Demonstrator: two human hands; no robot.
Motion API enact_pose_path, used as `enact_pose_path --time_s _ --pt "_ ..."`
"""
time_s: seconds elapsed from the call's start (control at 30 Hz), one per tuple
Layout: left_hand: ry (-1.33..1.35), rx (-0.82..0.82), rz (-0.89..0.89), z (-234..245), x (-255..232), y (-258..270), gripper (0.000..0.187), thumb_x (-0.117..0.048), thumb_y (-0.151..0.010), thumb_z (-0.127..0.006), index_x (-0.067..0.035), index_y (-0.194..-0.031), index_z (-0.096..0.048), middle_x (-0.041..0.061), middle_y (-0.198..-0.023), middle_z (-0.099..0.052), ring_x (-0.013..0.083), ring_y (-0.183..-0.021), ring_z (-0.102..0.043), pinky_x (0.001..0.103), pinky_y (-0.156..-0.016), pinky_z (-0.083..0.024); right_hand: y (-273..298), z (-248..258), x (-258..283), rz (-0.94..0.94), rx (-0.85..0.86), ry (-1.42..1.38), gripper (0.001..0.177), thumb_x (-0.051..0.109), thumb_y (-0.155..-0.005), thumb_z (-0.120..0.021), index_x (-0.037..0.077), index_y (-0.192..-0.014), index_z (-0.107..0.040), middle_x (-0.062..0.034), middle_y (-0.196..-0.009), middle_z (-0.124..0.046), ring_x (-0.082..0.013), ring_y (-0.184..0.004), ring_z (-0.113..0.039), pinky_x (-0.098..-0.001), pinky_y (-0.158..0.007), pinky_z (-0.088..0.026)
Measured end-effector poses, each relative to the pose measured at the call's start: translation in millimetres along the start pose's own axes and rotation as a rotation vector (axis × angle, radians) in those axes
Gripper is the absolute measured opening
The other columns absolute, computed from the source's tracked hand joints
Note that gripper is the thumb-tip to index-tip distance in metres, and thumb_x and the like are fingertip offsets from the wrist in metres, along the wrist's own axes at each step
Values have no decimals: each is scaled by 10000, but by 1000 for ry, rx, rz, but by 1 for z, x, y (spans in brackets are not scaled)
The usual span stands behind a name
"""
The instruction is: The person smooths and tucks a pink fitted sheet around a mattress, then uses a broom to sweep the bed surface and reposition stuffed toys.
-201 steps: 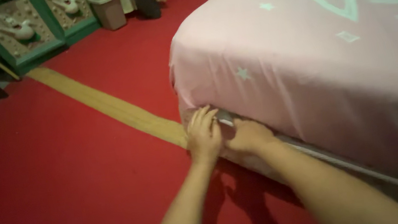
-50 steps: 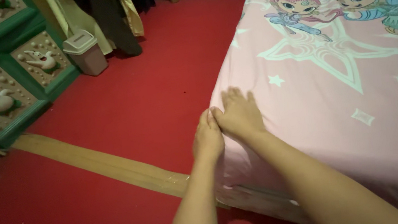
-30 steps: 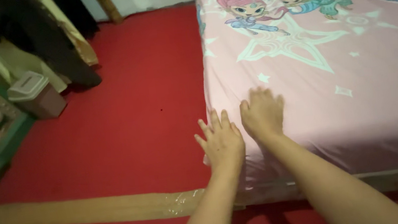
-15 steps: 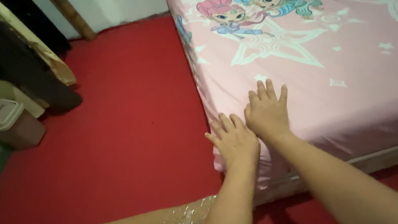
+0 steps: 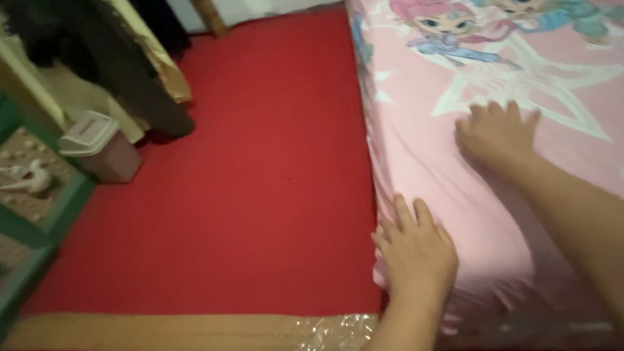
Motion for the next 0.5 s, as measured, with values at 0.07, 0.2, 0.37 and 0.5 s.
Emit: enact_pose_path --time_s 0.07,0.2,0.37,0.5 --pt "-3 9 -9 1 1 -4 566 -311 -977 -495 -23 -1459 -424 264 -1586 -310 578 -1337 -382 689 -1080 -279 -14 -25 -7 -89 4 -102 598 489 -971 -421 174 -1469 -524 -155 -1554 -432 -420 -1449 -337 -799 -1084 -145" --pt "-114 -4 -99 10 -5 -13 574 -294 -954 -539 22 -1428 -465 312 -1509 -387 576 -1304 -401 679 -1072 -281 -18 -55 -17 -104 -8 -93 656 508 -964 -421 177 -1528 -458 -170 -1614 -364 -448 -1478 -280 -785 -1093 -130" --pt "-226 113 -181 28 -9 -38 482 -319 -949 -563 17 -1295 -558 279 -1360 -500 546 -1380 -352 737 -1125 -189 -21 -49 -15 -116 -13 -109 654 522 -968 -418 183 -1526 -459 -171 -1619 -349 -432 -1490 -264 -760 -1113 -125" --pt "-261 63 -256 24 -1 -79 347 -270 -955 -556 -19 -1183 -632 239 -1288 -574 489 -1411 -385 747 -1164 -169 -17 -52 -15 -120 4 -112 656 523 -952 -446 192 -1518 -476 -154 -1616 -370 -412 -1493 -282 -742 -1126 -146"
Point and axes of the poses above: each hand's wrist, its own y-axis away from the middle knuckle, its own z-axis out of the back of the hand, x = y × z, the point moved 4 cm from there along -y, towards the middle knuckle
